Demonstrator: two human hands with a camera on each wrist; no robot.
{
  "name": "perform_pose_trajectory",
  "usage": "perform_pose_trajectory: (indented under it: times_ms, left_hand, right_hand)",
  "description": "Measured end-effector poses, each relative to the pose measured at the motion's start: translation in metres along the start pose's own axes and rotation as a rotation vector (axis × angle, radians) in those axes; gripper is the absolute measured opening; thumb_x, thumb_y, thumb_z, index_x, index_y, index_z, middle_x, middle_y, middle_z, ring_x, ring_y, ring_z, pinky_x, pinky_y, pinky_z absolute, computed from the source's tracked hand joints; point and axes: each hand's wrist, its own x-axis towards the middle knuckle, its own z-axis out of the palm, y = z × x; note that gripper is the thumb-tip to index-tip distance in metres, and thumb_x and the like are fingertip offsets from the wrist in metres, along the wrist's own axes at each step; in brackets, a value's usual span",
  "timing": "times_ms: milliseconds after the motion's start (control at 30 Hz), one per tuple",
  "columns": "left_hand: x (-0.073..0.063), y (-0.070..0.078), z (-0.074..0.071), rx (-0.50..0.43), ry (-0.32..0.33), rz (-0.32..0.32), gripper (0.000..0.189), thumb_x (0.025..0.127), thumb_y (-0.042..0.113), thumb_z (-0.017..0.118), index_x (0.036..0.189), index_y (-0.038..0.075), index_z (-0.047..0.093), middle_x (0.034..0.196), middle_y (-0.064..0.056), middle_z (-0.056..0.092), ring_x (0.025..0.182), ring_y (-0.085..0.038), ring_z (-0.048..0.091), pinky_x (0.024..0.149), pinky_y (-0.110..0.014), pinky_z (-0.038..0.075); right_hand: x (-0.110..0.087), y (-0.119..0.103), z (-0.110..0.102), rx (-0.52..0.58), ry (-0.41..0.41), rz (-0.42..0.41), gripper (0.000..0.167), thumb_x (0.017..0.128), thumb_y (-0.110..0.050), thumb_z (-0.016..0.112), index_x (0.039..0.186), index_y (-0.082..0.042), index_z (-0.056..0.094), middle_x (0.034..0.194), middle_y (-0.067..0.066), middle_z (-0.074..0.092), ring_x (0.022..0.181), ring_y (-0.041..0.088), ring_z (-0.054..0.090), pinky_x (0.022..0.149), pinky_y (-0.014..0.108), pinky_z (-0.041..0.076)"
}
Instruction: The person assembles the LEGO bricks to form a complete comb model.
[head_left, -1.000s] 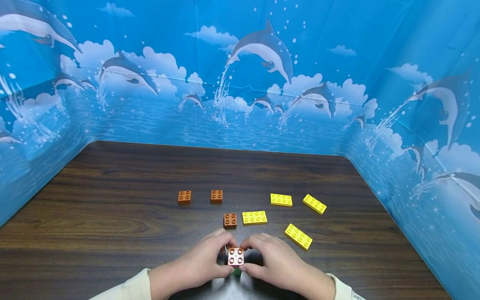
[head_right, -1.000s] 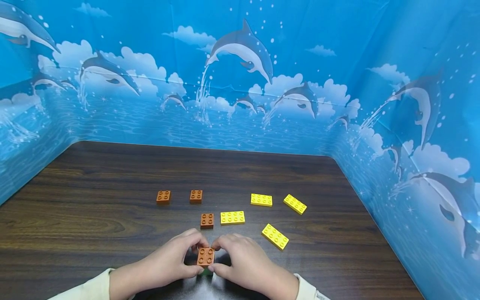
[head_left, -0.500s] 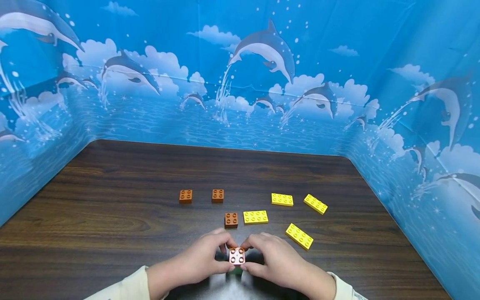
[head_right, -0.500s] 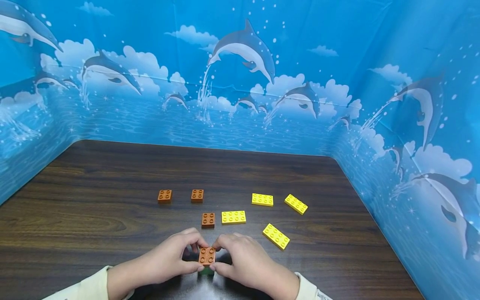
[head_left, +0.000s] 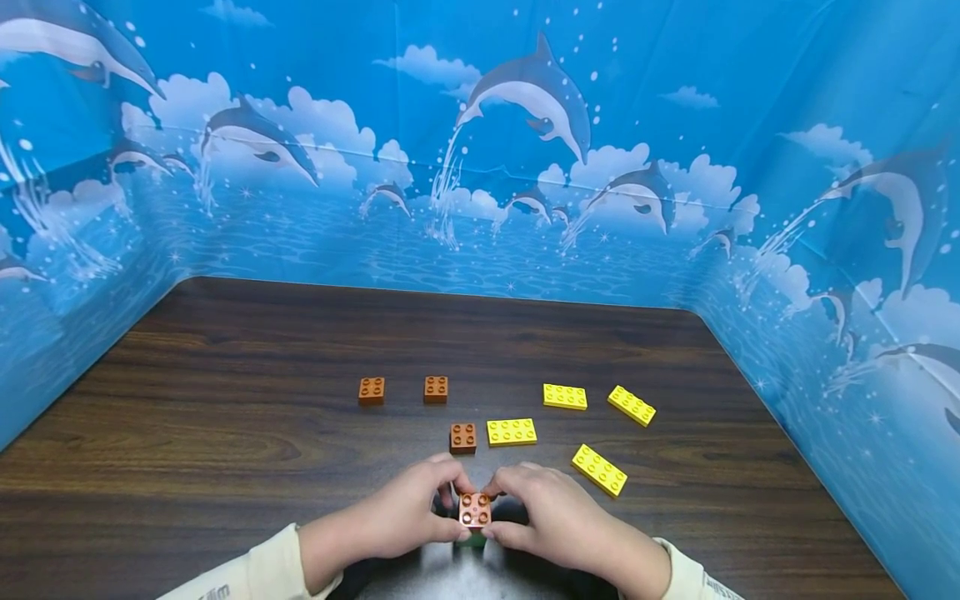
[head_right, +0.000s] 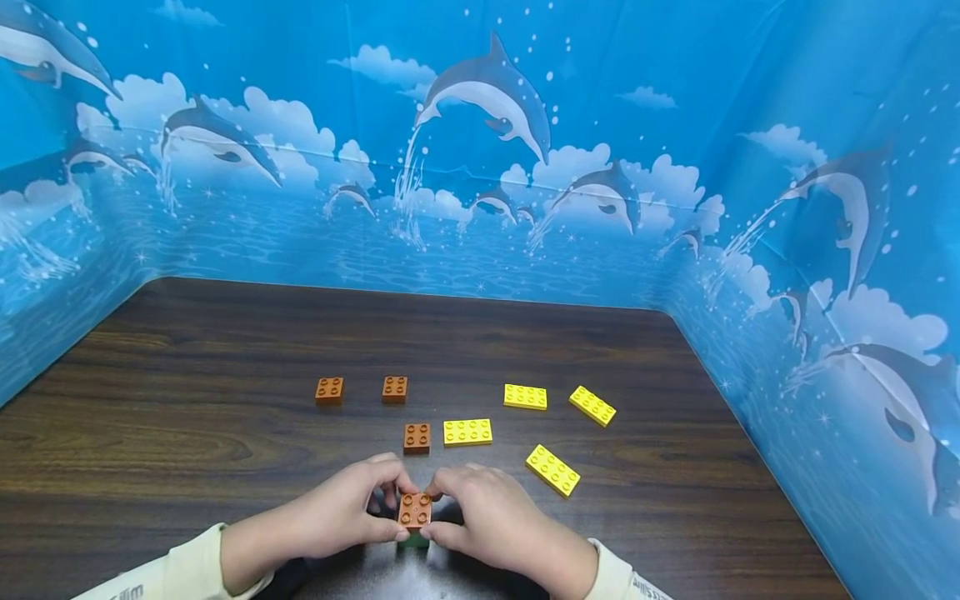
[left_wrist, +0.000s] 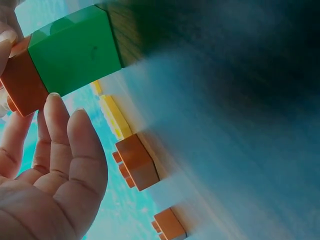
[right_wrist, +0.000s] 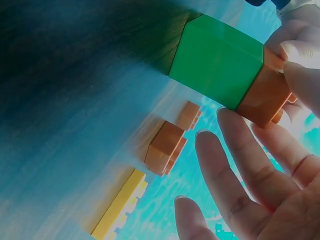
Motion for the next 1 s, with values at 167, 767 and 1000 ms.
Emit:
perform_pose_trajectory:
  times_ms: [167, 767, 1000]
  left_hand:
    - [0.000, 0.000, 0.001, -0.051, 0.012, -0.039, 0.028, 0.073, 0.007, 0.082, 0.092, 0.010, 0.061, 0.089, 0.001, 0.051, 0.075, -0.009, 0.050, 0.064, -0.023, 0.042]
    - [-0.002, -0.003, 0.011, -0.138, 0.099, -0.059, 0.031, 0.068, 0.004, 0.079, 0.094, 0.008, 0.062, 0.088, 0.000, 0.051, 0.072, -0.008, 0.051, 0.064, -0.023, 0.039]
    - [-0.001, -0.002, 0.012, -0.118, 0.105, -0.067, 0.031, 0.069, 0.005, 0.079, 0.095, 0.008, 0.062, 0.086, 0.000, 0.051, 0.072, -0.008, 0.052, 0.065, -0.023, 0.039]
  right_hand:
    - [0.000, 0.001, 0.000, 0.009, -0.006, 0.004, 0.022, 0.084, -0.029, 0.075, 0.101, -0.019, 0.065, 0.095, -0.009, 0.066, 0.081, 0.004, 0.056, 0.069, 0.024, 0.047]
    - [-0.004, 0.011, -0.006, 0.305, -0.022, 0.128, 0.038, 0.089, -0.036, 0.069, 0.116, -0.011, 0.060, 0.112, 0.000, 0.065, 0.107, 0.017, 0.060, 0.091, 0.043, 0.048]
    - [-0.007, 0.033, -0.019, 0.498, 0.095, 0.206, 0.038, 0.092, -0.023, 0.065, 0.121, -0.001, 0.056, 0.113, 0.014, 0.062, 0.106, 0.029, 0.058, 0.087, 0.044, 0.046]
